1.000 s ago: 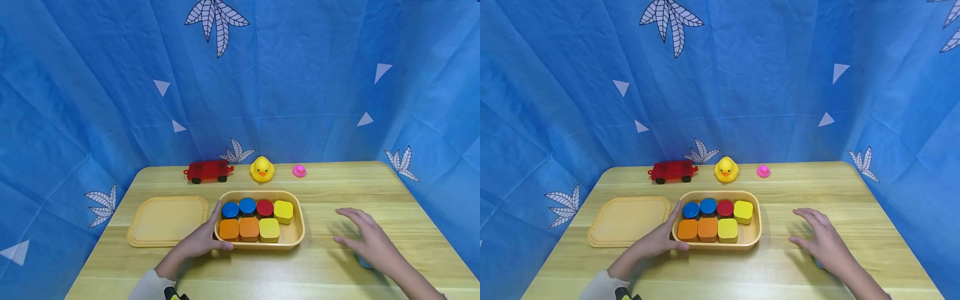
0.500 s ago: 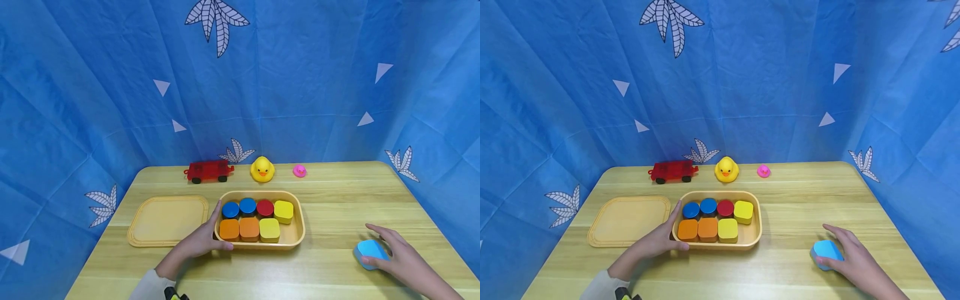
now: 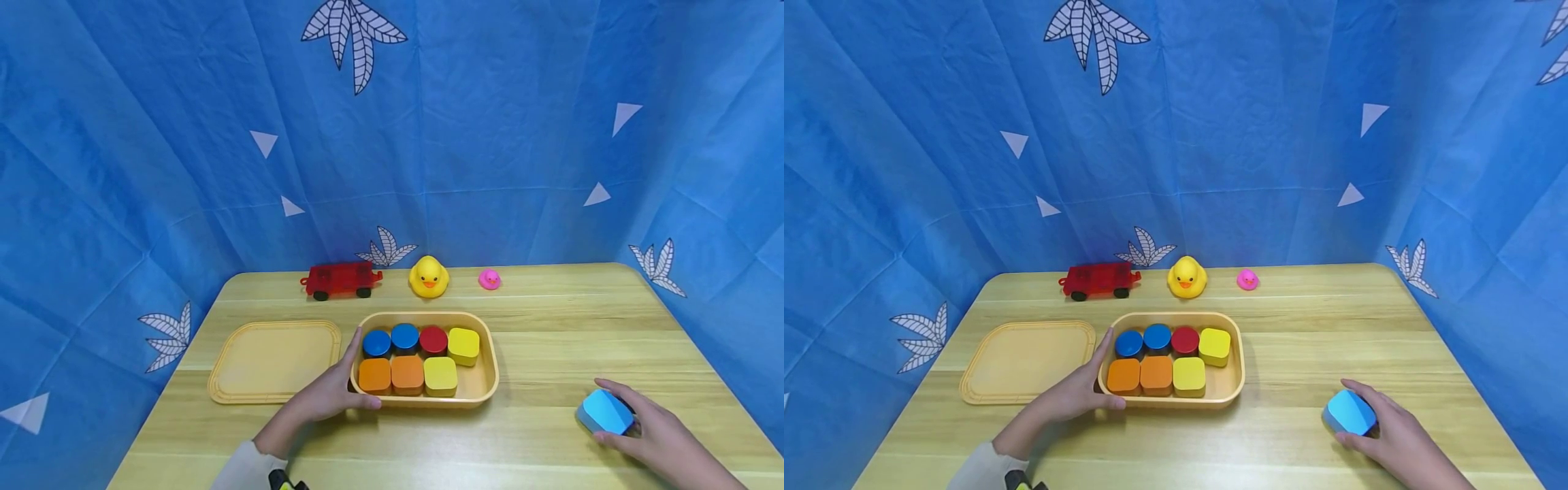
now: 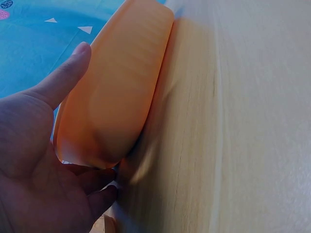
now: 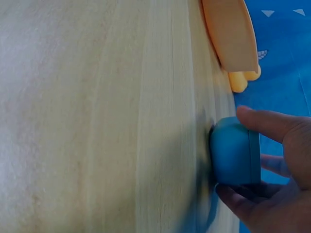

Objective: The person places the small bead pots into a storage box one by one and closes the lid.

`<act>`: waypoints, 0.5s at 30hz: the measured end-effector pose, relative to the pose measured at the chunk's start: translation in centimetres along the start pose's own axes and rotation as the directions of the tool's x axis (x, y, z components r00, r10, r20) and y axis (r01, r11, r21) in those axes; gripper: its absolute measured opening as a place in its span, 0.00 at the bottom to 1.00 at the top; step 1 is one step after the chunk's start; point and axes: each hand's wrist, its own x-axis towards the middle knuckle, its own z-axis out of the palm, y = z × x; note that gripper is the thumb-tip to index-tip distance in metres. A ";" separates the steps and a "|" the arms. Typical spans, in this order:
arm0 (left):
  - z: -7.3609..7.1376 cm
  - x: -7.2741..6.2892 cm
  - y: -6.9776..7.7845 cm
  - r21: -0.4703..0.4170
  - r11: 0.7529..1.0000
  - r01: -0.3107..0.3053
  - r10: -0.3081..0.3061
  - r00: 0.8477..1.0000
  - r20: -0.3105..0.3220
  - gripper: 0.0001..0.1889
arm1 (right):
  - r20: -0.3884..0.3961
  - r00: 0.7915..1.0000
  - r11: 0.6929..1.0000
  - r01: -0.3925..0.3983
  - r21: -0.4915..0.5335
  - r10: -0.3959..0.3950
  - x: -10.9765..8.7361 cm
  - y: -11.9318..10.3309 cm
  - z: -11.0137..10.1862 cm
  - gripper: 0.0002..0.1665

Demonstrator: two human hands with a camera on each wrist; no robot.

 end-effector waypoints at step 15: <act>0.0 -0.1 0.1 0.005 1.000 -0.002 0.002 1.000 -0.003 0.69 | -0.042 0.998 0.997 0.038 0.067 -0.036 1.5 -3.0 0.2 0.46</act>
